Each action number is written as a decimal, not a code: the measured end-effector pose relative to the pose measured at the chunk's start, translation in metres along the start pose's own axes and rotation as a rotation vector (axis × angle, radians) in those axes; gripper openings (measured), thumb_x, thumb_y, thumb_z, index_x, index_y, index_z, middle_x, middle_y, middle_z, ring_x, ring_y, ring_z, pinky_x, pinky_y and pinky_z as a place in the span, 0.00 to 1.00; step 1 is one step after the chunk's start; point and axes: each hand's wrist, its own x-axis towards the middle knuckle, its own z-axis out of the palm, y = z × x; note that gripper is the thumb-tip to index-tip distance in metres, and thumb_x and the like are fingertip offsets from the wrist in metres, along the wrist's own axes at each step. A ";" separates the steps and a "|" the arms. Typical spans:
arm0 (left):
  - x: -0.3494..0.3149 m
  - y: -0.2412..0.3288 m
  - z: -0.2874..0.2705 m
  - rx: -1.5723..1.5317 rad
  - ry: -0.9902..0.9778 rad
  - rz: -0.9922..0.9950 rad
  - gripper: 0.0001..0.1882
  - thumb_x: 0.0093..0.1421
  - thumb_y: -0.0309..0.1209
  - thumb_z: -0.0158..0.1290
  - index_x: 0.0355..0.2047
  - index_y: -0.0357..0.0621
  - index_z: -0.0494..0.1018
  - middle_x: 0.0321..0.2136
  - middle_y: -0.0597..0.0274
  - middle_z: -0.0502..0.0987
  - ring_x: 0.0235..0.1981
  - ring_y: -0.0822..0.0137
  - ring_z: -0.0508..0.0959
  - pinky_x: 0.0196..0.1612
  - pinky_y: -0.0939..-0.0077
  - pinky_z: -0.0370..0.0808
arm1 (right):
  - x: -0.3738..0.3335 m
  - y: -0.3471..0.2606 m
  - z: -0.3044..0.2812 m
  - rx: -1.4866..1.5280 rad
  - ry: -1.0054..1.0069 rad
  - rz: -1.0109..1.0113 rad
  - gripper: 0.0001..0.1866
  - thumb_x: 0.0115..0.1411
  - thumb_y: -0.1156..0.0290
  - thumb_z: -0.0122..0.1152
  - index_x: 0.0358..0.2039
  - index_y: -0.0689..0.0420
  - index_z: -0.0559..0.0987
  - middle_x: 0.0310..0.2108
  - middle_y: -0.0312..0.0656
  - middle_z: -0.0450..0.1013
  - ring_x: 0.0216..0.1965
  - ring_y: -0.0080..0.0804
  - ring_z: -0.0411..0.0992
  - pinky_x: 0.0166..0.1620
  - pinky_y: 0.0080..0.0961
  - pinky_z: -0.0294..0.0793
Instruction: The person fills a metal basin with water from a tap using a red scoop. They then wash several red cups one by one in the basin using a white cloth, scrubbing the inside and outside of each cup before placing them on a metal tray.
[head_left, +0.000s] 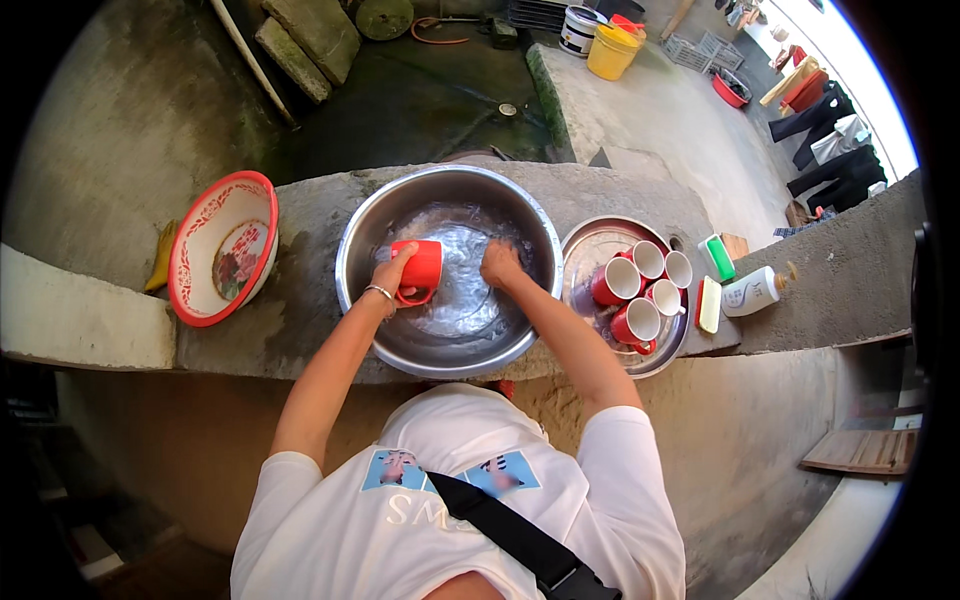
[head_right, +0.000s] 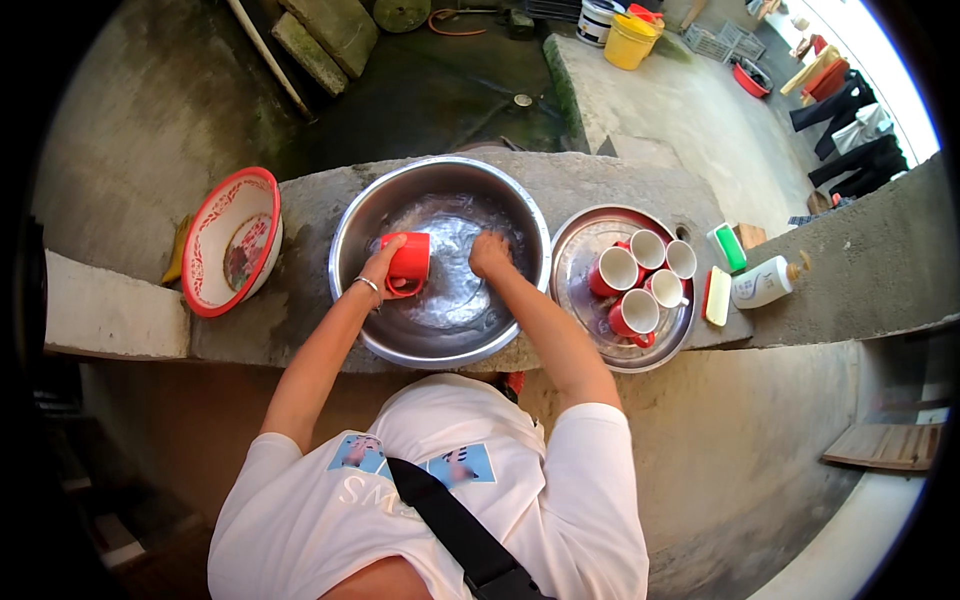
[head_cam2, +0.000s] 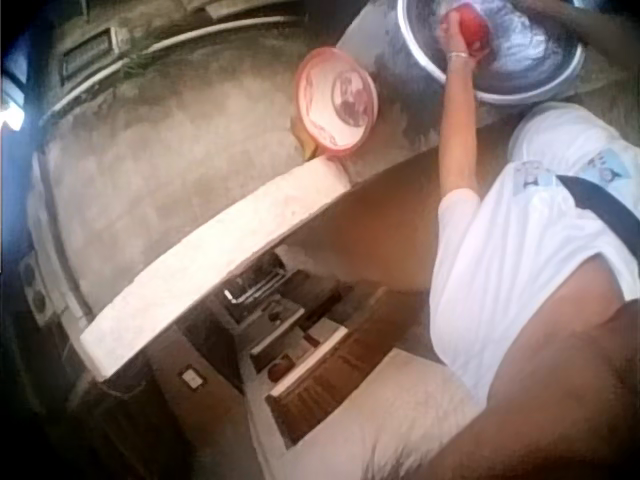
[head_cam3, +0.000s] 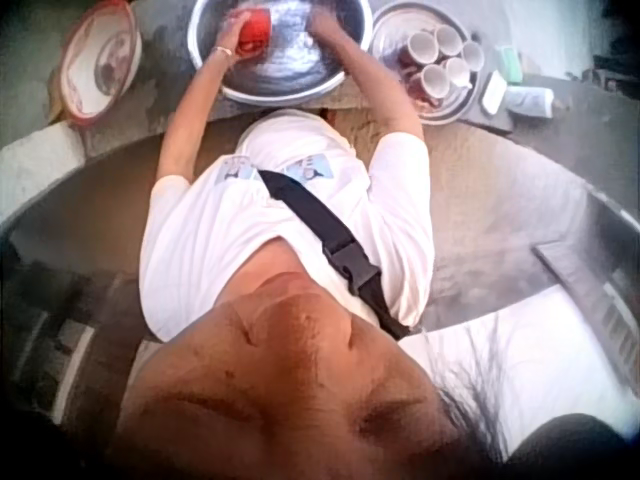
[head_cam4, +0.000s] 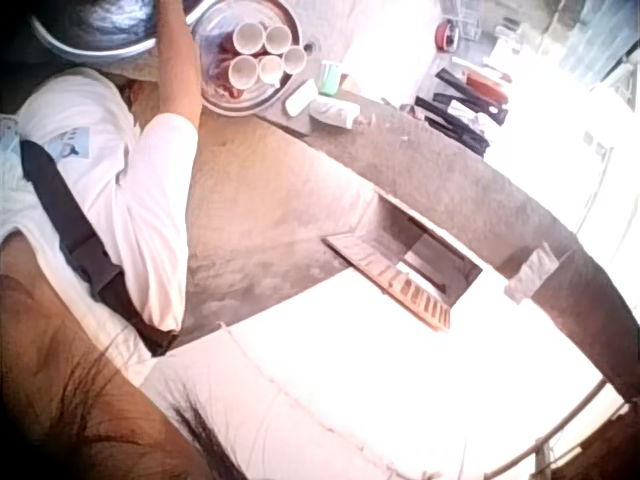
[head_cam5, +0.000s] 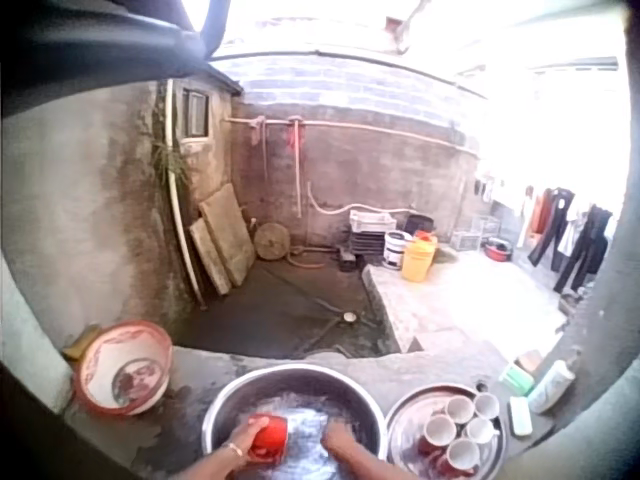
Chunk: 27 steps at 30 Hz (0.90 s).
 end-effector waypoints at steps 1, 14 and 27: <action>0.012 -0.005 -0.003 0.024 0.010 -0.015 0.27 0.46 0.53 0.58 0.39 0.47 0.70 0.30 0.63 0.75 0.23 0.70 0.75 0.17 0.80 0.71 | 0.006 -0.006 -0.002 0.020 -0.081 0.036 0.20 0.56 0.59 0.54 0.34 0.67 0.72 0.31 0.58 0.71 0.33 0.48 0.72 0.40 0.40 0.71; 0.011 -0.008 0.019 0.571 0.200 1.036 0.19 0.62 0.43 0.39 0.46 0.46 0.69 0.42 0.52 0.72 0.44 0.57 0.72 0.44 0.63 0.70 | -0.058 -0.083 -0.026 1.015 -0.040 -0.262 0.06 0.52 0.79 0.53 0.31 0.66 0.74 0.27 0.47 0.73 0.30 0.30 0.71 0.35 0.26 0.70; -0.046 0.025 0.071 0.809 0.158 1.467 0.18 0.61 0.37 0.36 0.37 0.45 0.75 0.30 0.54 0.77 0.35 0.49 0.75 0.41 0.60 0.69 | -0.095 -0.073 -0.056 0.774 0.103 -0.403 0.09 0.49 0.76 0.55 0.33 0.60 0.72 0.24 0.56 0.71 0.29 0.57 0.70 0.33 0.41 0.69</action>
